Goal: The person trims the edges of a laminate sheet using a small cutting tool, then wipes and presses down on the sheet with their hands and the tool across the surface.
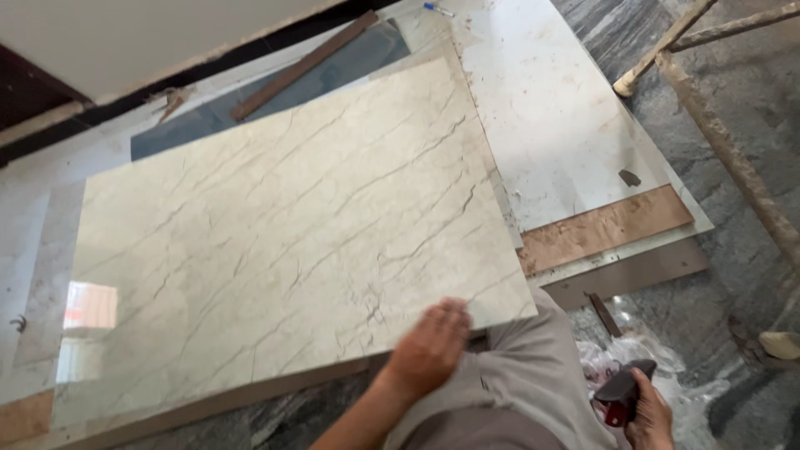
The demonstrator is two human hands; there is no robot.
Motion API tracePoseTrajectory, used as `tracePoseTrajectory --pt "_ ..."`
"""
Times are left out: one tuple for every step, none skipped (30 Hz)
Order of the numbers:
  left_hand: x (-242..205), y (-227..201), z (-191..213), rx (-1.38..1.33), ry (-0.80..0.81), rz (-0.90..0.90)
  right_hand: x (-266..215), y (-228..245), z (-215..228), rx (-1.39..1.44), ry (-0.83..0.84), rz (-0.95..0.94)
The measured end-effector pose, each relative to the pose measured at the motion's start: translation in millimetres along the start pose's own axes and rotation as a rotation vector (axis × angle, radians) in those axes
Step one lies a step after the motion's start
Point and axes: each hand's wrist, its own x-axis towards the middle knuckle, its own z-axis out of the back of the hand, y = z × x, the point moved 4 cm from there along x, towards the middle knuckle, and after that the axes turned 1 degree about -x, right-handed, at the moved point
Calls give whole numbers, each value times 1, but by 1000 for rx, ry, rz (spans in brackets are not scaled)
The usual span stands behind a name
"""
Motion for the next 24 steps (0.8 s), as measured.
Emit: tracePoseTrajectory --pt "-13 9 1 68 36 26 -4 -2 -2 -19 20 -3" --pt "-30 18 5 11 22 135 -11 -1 -1 -37 40 -6" --pt "-47 26 9 -49 7 246 -15 1 -1 -59 59 -8" --pt "-71 35 17 -121 -54 469 -20 5 0 -63 130 10" --pt "-93 42 23 -188 -122 690 -19 10 -7 -63 207 31" --pt "-112 43 30 55 -216 926 -16 15 -16 -62 285 52" --pt "-132 40 40 305 -312 1148 -17 18 -14 -59 287 58" --pt "-150 42 39 126 -446 1405 -17 22 -11 -54 290 65" --pt "-163 42 32 -73 -581 1652 -14 27 -11 -52 290 73" --pt "-172 40 24 -290 -719 1885 -12 33 -14 -37 315 82" --pt "-172 38 7 -609 -792 2107 -7 43 -23 -27 350 93" --pt "-161 34 -14 -965 -852 2290 -3 52 -35 -16 385 104" --pt "-145 35 -26 -1241 -934 2148 -1 61 -47 -26 389 107" --pt "-125 32 -38 -1502 -1006 1972 -1 73 -58 -35 393 112" --pt "-109 27 -47 -1587 -1092 1877 -7 83 -64 -47 390 110" --pt "-98 26 -53 -1667 -1175 1775 -13 93 -76 -41 437 143" --pt "-97 26 -55 -1678 -1149 1725 -23 102 -86 -28 480 179" --pt "-97 25 -55 -1688 -1122 1675 -33 113 -97 -13 523 214" --pt "-96 25 -53 -1702 -1093 1618 -44 123 -107 -37 537 237" --pt "-98 28 -49 -1712 -1098 1591 -55 131 -116 -61 550 261" --pt "-106 30 -43 -1722 -1084 1571 -65 137 -124 -80 549 279" --pt "-112 35 -37 -1732 -1071 1551 -73 143 -135 -50 586 294" --pt "-121 39 -30 -1674 -963 1668 -83 149 -145 -19 623 310" --pt "-136 44 -21 -1608 -853 1779 -92 154 -154 12 659 327"
